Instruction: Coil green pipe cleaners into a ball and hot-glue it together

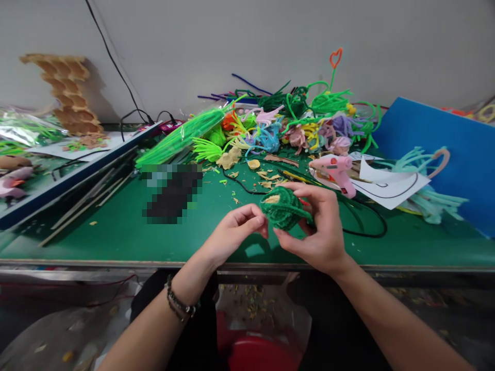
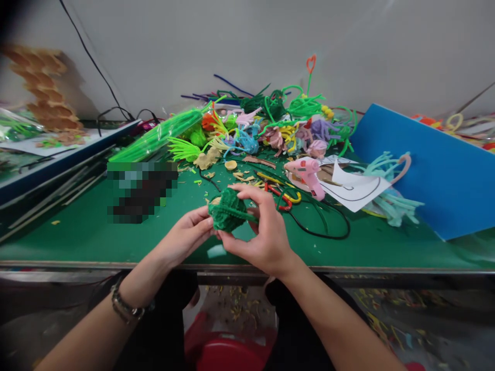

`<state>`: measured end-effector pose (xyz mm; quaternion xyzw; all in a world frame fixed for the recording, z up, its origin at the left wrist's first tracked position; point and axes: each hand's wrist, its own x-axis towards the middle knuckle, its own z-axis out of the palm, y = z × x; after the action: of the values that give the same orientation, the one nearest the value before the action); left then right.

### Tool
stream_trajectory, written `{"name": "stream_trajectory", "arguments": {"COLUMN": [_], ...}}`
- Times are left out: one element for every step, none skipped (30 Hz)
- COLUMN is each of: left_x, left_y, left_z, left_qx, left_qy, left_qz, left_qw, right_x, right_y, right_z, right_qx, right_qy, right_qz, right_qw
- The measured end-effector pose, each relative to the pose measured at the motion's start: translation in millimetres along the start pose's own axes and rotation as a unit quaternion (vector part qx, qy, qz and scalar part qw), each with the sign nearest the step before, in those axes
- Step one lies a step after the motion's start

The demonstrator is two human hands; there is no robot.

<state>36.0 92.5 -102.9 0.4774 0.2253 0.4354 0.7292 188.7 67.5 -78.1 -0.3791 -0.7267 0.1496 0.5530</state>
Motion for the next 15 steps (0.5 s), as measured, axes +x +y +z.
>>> {"name": "stream_trajectory", "arguments": {"left_x": [0.2, 0.2, -0.1, -0.7, -1.4, -2.2, -3.0, -3.8, -4.6, -5.4, -6.1, -6.8, -7.5, -8.1, -8.8], "left_y": [0.6, 1.6, 2.9, 4.4, 5.9, 7.3, 8.5, 9.5, 10.3, 10.8, 11.3, 11.6, 11.9, 12.3, 12.8], "left_z": [-0.9, -1.4, -1.5, -1.4, -1.2, -0.9, -0.6, -0.4, -0.2, -0.1, 0.0, -0.1, -0.2, -0.4, -0.7], "left_qx": [0.009, 0.016, 0.02, 0.02, 0.02, 0.02, 0.02, 0.021, 0.023, 0.025, 0.025, 0.025, 0.026, 0.027, 0.029], "left_qy": [0.008, 0.012, 0.013, 0.012, 0.007, -0.004, -0.02, -0.04, -0.062, -0.085, -0.105, -0.12, -0.131, -0.141, -0.154], "left_qz": [0.0, -0.002, -0.003, -0.004, -0.006, -0.008, -0.011, -0.015, -0.018, -0.021, -0.024, -0.025, -0.027, -0.026, -0.024], "left_qw": [1.0, 1.0, 1.0, 1.0, 1.0, 1.0, 1.0, 0.999, 0.998, 0.996, 0.994, 0.992, 0.991, 0.989, 0.987], "right_x": [0.7, 1.2, 1.6, 1.9, 2.1, 2.3, 2.3, 2.4, 2.5, 2.7, 3.0, 3.3, 3.6, 4.0, 4.3], "right_y": [0.2, 0.5, 0.9, 1.3, 1.8, 2.4, 3.1, 3.8, 4.5, 5.2, 5.8, 6.2, 6.6, 6.7, 6.7], "right_z": [-0.8, -1.5, -2.1, -2.5, -2.9, -3.2, -3.5, -3.7, -3.8, -3.9, -3.8, -3.7, -3.5, -3.3, -3.1], "right_qx": [0.005, 0.011, 0.017, 0.021, 0.023, 0.021, 0.017, 0.013, 0.009, 0.006, 0.005, 0.004, 0.005, 0.006, 0.008], "right_qy": [0.006, 0.011, 0.014, 0.017, 0.019, 0.023, 0.026, 0.028, 0.031, 0.033, 0.033, 0.033, 0.033, 0.033, 0.033], "right_qz": [0.012, 0.024, 0.033, 0.04, 0.042, 0.044, 0.044, 0.043, 0.041, 0.04, 0.04, 0.039, 0.038, 0.039, 0.04], "right_qw": [1.0, 1.0, 0.999, 0.999, 0.999, 0.999, 0.999, 0.999, 0.999, 0.999, 0.999, 0.999, 0.999, 0.999, 0.999]}}
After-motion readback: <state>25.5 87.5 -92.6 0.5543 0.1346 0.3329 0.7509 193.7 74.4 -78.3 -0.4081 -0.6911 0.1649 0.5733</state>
